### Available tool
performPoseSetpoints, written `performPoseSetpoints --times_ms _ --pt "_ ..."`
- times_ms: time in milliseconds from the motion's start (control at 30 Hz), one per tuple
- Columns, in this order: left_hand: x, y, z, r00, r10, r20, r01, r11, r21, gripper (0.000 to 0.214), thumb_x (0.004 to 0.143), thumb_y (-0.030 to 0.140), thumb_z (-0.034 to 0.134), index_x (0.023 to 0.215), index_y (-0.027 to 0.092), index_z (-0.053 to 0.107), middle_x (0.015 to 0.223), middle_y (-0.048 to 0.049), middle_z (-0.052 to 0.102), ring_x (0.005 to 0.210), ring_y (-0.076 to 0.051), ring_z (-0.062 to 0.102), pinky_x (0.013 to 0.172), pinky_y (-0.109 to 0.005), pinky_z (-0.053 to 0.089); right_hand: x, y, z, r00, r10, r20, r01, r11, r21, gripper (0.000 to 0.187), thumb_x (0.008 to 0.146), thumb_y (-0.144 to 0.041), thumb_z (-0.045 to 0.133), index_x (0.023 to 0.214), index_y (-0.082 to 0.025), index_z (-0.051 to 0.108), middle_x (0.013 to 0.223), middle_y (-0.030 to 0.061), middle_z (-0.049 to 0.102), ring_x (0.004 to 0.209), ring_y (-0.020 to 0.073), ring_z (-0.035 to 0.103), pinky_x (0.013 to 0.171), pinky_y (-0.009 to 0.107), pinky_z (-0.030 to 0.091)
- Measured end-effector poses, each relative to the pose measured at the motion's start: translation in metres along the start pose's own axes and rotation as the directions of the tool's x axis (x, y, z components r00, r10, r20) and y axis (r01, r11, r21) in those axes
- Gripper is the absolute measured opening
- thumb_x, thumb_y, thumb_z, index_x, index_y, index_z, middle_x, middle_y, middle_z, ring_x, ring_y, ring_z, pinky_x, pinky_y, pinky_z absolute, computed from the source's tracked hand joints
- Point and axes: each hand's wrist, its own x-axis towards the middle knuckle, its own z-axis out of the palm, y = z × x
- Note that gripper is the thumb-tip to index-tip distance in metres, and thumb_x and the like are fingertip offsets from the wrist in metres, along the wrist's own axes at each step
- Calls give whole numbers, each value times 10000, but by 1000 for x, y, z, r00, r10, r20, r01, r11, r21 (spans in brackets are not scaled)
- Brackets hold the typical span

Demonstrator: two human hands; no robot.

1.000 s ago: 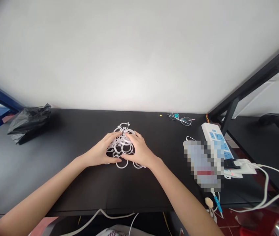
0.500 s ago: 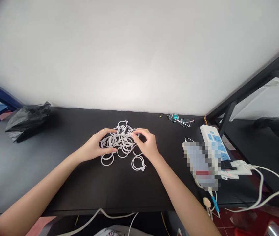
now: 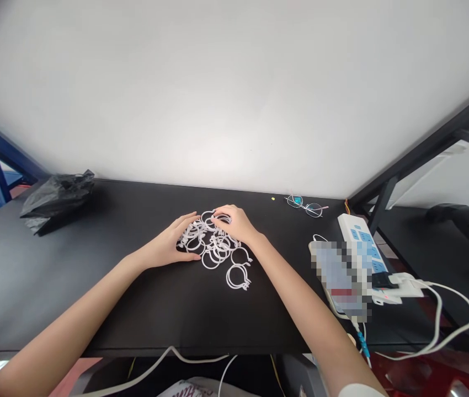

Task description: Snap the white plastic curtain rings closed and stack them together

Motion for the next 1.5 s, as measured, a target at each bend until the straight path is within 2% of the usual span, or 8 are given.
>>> performPoseSetpoints --times_ms 333,467,600,833,1100,1300,1400,1500 --pt "1 11 -2 997 -39 -71 27 988 -154 734 837 613 620 1448 260 417 1562 -120 399 1480 -341 285 1163 -528 333 -115 -29 -46 946 229 229 -179 959 -220 1038 675 -565 808 1542 -359 275 1640 105 206 1483 412 243 1096 611 399" --pt "8 12 -5 963 -155 -221 75 939 -336 472 972 536 424 1312 228 537 1392 -87 586 1316 -272 523 1106 -430 418 -125 -25 -30 961 241 133 -207 951 -227 700 860 -517 657 1486 -355 389 1623 75 264 1492 367 243 1115 613 376" --pt "4 1 -23 943 -143 -300 85 977 -198 416 937 527 485 1181 208 593 1243 -96 649 1185 -267 592 1041 -441 457 -100 -26 -25 991 136 -1 -134 973 -188 433 867 -454 670 1260 -278 626 1480 99 491 1407 348 400 1098 593 403" --pt "-21 -12 -69 976 -178 126 178 984 17 497 645 549 766 1015 243 636 1055 -53 670 893 -233 650 676 -302 550 -67 -30 -11 942 -135 -308 141 990 -3 114 917 -277 590 935 -251 700 1003 58 749 1003 244 685 917 446 560" --pt "-24 1 -65 963 -174 208 167 985 50 130 700 316 678 811 248 685 784 6 694 749 -198 657 659 -264 509 -79 -26 -4 863 -105 -494 117 993 -5 143 911 -259 570 817 -237 677 783 45 723 729 209 679 710 383 578" --pt "-21 24 -70 977 -145 155 186 938 -294 301 886 438 569 785 198 721 695 -12 687 665 -165 632 649 -253 515 -89 -41 3 908 -162 -386 229 964 136 125 895 -206 617 990 -236 693 813 17 732 659 151 679 651 312 597" --pt "-15 45 -52 975 -49 218 143 885 -443 385 920 435 539 690 164 687 582 1 599 539 -122 542 558 -230 492 -94 -53 9 974 -178 -141 214 926 310 433 859 -252 691 1282 -273 597 1089 49 717 738 139 700 627 280 619" --pt "-11 59 -28 960 -35 279 174 853 -492 331 910 401 558 807 143 738 594 6 583 496 -94 489 465 -195 474 -98 -60 13 985 -146 -96 173 892 417 368 837 -261 721 1198 -243 657 975 47 699 732 137 691 574 246 614"
